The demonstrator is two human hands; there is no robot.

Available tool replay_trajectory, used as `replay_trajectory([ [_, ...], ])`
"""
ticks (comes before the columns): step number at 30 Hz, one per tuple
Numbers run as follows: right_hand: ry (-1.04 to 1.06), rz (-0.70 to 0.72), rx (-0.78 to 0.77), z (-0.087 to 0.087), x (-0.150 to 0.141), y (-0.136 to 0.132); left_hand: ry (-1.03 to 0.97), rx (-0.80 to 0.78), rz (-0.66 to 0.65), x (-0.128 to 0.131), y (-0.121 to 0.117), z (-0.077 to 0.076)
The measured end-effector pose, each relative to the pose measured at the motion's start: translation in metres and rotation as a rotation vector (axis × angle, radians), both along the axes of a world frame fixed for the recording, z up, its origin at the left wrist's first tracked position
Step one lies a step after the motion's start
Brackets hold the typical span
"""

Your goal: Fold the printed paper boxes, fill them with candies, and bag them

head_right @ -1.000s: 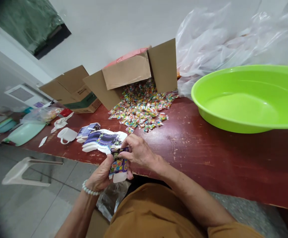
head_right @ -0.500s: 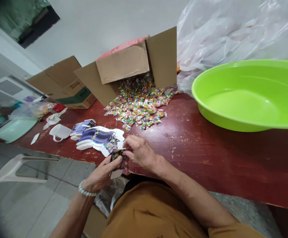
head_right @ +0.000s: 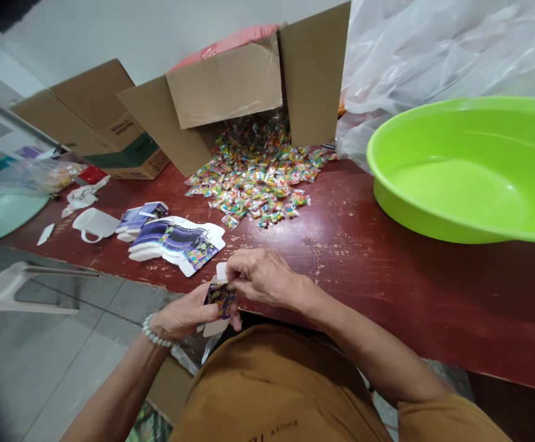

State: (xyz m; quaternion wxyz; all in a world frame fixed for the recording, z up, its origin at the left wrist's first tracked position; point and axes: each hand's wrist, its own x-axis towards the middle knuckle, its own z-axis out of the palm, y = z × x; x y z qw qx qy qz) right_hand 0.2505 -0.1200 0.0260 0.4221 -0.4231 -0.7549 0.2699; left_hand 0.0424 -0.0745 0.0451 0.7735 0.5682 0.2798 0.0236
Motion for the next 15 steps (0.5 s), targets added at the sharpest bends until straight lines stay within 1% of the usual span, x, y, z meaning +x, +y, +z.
replay_trajectory([
  [2,-0.001,-0.008,-0.012,0.001,-0.002,-0.001,-0.003,0.005,0.002,0.001,0.0,-0.002],
  [6,0.133,0.148,-0.126,0.003,-0.003,0.001,0.006,0.066,0.021,0.001,0.001,-0.004],
  [9,0.185,0.224,-0.3,0.001,-0.002,0.007,0.029,0.084,0.005,0.004,0.001,-0.004],
  [12,0.297,0.344,-0.508,-0.003,-0.003,0.011,0.088,0.016,-0.001,0.006,-0.001,-0.005],
  [13,0.353,0.334,-0.533,-0.005,-0.004,0.011,0.104,-0.002,0.028,0.007,-0.003,-0.005],
  [14,0.402,0.274,-0.526,-0.007,-0.006,0.011,0.109,-0.009,0.089,0.007,-0.005,-0.006],
  [15,0.433,0.174,-0.495,-0.01,-0.008,0.01,0.102,-0.01,0.172,0.008,-0.006,-0.007],
])
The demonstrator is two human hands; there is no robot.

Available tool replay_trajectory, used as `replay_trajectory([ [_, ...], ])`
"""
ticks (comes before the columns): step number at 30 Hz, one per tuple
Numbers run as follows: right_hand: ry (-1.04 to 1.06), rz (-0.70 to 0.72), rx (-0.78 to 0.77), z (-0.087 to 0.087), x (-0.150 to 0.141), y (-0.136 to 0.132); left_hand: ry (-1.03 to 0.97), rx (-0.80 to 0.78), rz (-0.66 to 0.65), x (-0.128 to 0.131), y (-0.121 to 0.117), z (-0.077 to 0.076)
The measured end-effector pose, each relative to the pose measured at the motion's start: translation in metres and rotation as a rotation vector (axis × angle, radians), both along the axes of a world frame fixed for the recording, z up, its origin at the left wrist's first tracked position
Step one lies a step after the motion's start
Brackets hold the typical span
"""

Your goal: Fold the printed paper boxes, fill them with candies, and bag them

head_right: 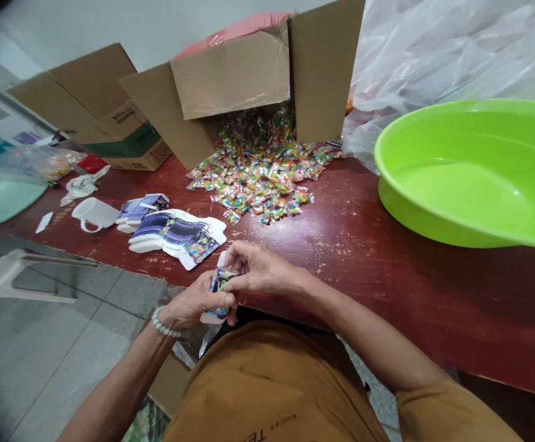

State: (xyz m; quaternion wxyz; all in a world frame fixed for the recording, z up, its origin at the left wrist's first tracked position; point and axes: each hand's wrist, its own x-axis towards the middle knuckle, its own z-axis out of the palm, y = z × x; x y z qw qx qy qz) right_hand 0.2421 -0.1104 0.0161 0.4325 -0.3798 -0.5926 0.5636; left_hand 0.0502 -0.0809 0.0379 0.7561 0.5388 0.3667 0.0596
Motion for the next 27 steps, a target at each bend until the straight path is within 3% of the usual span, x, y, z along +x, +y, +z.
replay_trajectory([
  [2,-0.027,-0.2,0.005,-0.006,-0.007,-0.003,-0.023,-0.004,0.17,0.001,-0.003,-0.003],
  [5,-0.031,-0.28,-0.054,-0.013,-0.019,-0.006,-0.06,-0.016,0.344,0.002,-0.007,-0.009],
  [9,-0.054,-0.415,0.008,-0.013,-0.025,-0.004,-0.057,0.222,0.462,0.003,-0.009,-0.017],
  [12,-0.167,-0.475,0.035,-0.008,-0.023,-0.001,-0.084,0.394,0.627,0.003,-0.014,-0.019],
  [15,-0.047,-0.487,-0.003,-0.007,-0.028,-0.002,-0.125,0.518,0.763,0.006,-0.022,-0.02],
  [18,0.18,-0.516,-0.046,-0.013,-0.04,-0.005,-0.135,0.61,0.796,0.008,-0.027,-0.022],
  [21,0.278,-0.527,-0.018,-0.02,-0.047,-0.008,-0.126,0.612,0.764,0.006,-0.026,-0.024],
  [25,0.133,-0.536,0.052,-0.023,-0.036,-0.004,-0.087,0.497,0.656,-0.002,-0.02,-0.022],
  [27,0.102,-0.476,-0.002,-0.023,-0.027,0.001,-0.066,0.47,0.634,-0.004,-0.019,-0.02],
])
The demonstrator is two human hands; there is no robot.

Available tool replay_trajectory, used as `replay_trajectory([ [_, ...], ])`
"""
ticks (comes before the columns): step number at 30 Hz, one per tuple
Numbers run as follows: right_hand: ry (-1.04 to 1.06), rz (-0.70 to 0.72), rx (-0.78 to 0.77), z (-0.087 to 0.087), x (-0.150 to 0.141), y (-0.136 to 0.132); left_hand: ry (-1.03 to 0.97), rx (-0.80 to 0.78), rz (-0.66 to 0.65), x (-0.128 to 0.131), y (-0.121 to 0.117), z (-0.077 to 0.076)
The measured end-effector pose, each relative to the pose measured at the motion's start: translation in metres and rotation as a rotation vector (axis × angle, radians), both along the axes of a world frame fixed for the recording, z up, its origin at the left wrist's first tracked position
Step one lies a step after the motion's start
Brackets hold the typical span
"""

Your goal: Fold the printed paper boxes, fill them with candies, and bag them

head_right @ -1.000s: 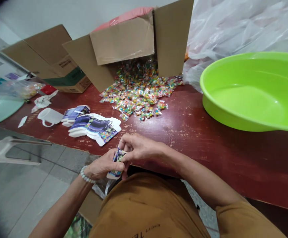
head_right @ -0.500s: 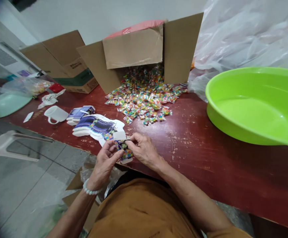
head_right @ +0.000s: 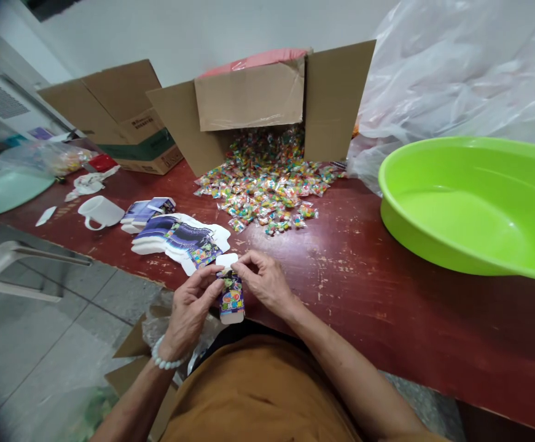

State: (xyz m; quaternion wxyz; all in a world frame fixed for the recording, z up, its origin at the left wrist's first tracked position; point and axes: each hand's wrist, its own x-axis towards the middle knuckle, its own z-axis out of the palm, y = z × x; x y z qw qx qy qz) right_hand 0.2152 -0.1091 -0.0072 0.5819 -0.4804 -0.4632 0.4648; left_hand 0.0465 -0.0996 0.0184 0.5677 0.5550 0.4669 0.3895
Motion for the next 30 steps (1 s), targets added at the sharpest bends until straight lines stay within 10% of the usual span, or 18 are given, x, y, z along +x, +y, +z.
replay_trajectory([
  [6,0.31,0.256,-0.234,-0.001,0.01,0.009,0.007,-0.022,-0.001,0.005,0.001,0.004],
  [14,-0.163,-0.001,0.146,0.0,-0.001,-0.001,-0.317,-0.342,0.005,0.006,0.003,0.0],
  [19,-0.222,0.166,0.137,0.003,0.005,-0.003,-0.33,-0.643,-0.168,0.01,-0.001,-0.006],
  [30,0.192,0.186,-0.241,0.013,0.0,0.01,-0.086,-0.374,-0.109,0.012,0.001,-0.013],
])
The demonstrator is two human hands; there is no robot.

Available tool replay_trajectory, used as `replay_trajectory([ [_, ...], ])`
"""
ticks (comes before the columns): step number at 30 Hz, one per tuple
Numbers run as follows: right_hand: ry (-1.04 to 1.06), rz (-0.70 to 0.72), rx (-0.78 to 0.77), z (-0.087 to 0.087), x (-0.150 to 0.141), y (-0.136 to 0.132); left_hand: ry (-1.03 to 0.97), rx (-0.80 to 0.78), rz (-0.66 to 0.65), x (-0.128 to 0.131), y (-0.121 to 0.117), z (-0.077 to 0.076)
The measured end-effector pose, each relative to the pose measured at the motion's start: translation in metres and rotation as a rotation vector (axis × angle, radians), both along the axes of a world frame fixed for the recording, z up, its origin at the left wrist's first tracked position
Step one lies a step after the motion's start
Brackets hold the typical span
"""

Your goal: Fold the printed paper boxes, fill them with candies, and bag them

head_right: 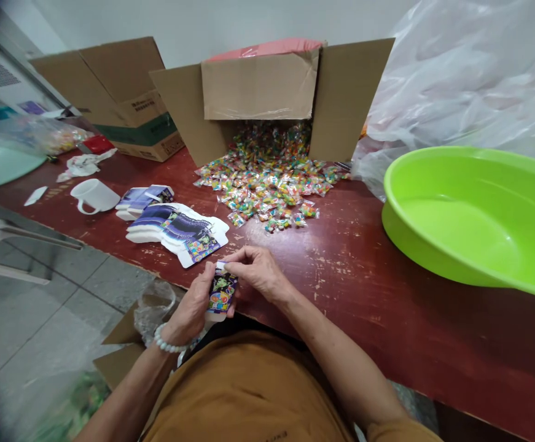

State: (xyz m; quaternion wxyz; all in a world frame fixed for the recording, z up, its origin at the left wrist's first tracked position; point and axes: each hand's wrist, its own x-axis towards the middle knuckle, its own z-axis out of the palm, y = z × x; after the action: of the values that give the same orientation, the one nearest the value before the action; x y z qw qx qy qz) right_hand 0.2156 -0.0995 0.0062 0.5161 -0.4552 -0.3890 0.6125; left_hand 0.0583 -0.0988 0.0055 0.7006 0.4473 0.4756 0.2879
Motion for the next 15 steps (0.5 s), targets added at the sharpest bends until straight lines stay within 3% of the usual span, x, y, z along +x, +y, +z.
replay_trajectory([
  [3,-0.013,-0.031,0.05,-0.001,-0.003,-0.002,-0.023,0.025,0.019,-0.002,0.002,0.0],
  [8,-0.188,0.003,0.288,-0.007,-0.002,-0.011,-0.031,0.002,0.019,-0.001,-0.001,0.003],
  [15,-0.056,0.024,0.097,-0.016,0.007,-0.004,-0.001,-0.019,-0.037,0.008,-0.002,0.005],
])
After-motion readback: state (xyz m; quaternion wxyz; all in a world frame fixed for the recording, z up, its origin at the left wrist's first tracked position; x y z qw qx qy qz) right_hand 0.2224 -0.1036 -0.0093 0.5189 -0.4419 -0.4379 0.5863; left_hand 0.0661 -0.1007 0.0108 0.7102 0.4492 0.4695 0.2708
